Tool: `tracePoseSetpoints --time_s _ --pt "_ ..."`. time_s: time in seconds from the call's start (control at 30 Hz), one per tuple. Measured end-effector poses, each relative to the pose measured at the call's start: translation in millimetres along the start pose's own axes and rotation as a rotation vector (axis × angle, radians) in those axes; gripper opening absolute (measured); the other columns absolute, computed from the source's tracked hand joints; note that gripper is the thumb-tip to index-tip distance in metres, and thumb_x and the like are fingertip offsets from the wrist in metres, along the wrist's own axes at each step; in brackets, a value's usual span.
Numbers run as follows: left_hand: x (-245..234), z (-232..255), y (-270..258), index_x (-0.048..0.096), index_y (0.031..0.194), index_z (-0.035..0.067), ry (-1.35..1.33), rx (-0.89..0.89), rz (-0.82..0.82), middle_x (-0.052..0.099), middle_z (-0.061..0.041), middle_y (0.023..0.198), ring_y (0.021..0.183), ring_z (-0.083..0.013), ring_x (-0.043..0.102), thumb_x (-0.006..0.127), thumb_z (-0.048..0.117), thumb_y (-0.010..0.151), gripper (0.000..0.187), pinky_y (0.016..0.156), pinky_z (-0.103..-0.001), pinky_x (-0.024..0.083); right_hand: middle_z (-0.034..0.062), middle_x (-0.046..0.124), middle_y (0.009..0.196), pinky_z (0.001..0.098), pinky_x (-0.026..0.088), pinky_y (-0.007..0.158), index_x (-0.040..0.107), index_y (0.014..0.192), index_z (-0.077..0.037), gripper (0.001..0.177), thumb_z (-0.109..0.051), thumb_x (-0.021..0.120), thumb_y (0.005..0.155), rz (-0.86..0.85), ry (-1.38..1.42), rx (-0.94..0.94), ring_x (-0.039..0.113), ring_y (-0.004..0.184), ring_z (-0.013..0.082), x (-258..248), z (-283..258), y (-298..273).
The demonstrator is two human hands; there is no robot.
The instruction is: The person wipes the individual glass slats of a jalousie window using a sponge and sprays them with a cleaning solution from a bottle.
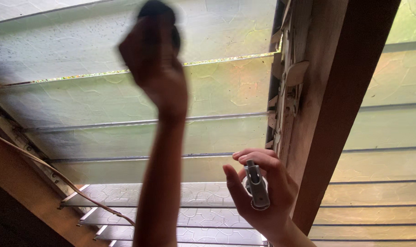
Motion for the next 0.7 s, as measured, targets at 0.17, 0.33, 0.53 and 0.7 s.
tracePoseSetpoints --time_s 0.17,0.33,0.53,0.7 --pt "-56 -175 4 0.070 0.136 0.018 0.132 -0.062 0.200 0.067 -0.008 0.129 0.122 -0.0223 0.072 0.067 -0.003 0.109 0.034 0.104 -0.035 0.061 0.0146 0.070 0.108 0.0218 0.056 0.060 0.058 0.113 -0.003 0.034 -0.003 0.081 0.087 -0.020 0.020 0.004 0.077 0.093 0.0172 5 4 0" --pt "-97 -293 -6 0.076 0.126 0.016 0.484 -0.184 0.306 0.076 -0.006 0.117 0.109 -0.0182 0.076 0.071 0.002 0.103 0.027 0.094 -0.033 0.060 0.0146 0.070 0.109 0.0218 0.057 0.059 0.056 0.112 -0.003 0.034 -0.005 0.080 0.088 -0.020 0.006 0.016 0.078 0.090 0.0157 -2 16 -3" --pt "-54 -197 -3 0.077 0.113 0.012 0.238 -0.267 0.357 0.072 -0.007 0.109 0.100 -0.0191 0.076 0.064 -0.004 0.096 0.027 0.089 -0.033 0.061 0.0146 0.068 0.109 0.0217 0.057 0.064 0.056 0.112 -0.005 0.031 -0.005 0.077 0.089 -0.009 -0.046 0.005 0.077 0.090 0.0164 -16 24 -4" --pt "15 -13 2 0.073 0.125 0.012 -0.127 -0.232 0.235 0.057 -0.008 0.116 0.111 -0.0235 0.060 0.064 -0.006 0.093 0.038 0.098 -0.036 0.055 0.0150 0.069 0.110 0.0216 0.057 0.063 0.056 0.113 -0.004 0.031 -0.003 0.077 0.089 0.030 -0.072 0.049 0.076 0.090 0.0157 -24 25 -4"
Point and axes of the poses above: each hand's wrist, its own y-axis towards the middle knuckle, its own x-axis out of the palm, z = x × y, the point moved 8 cm from there along y, towards the middle knuckle
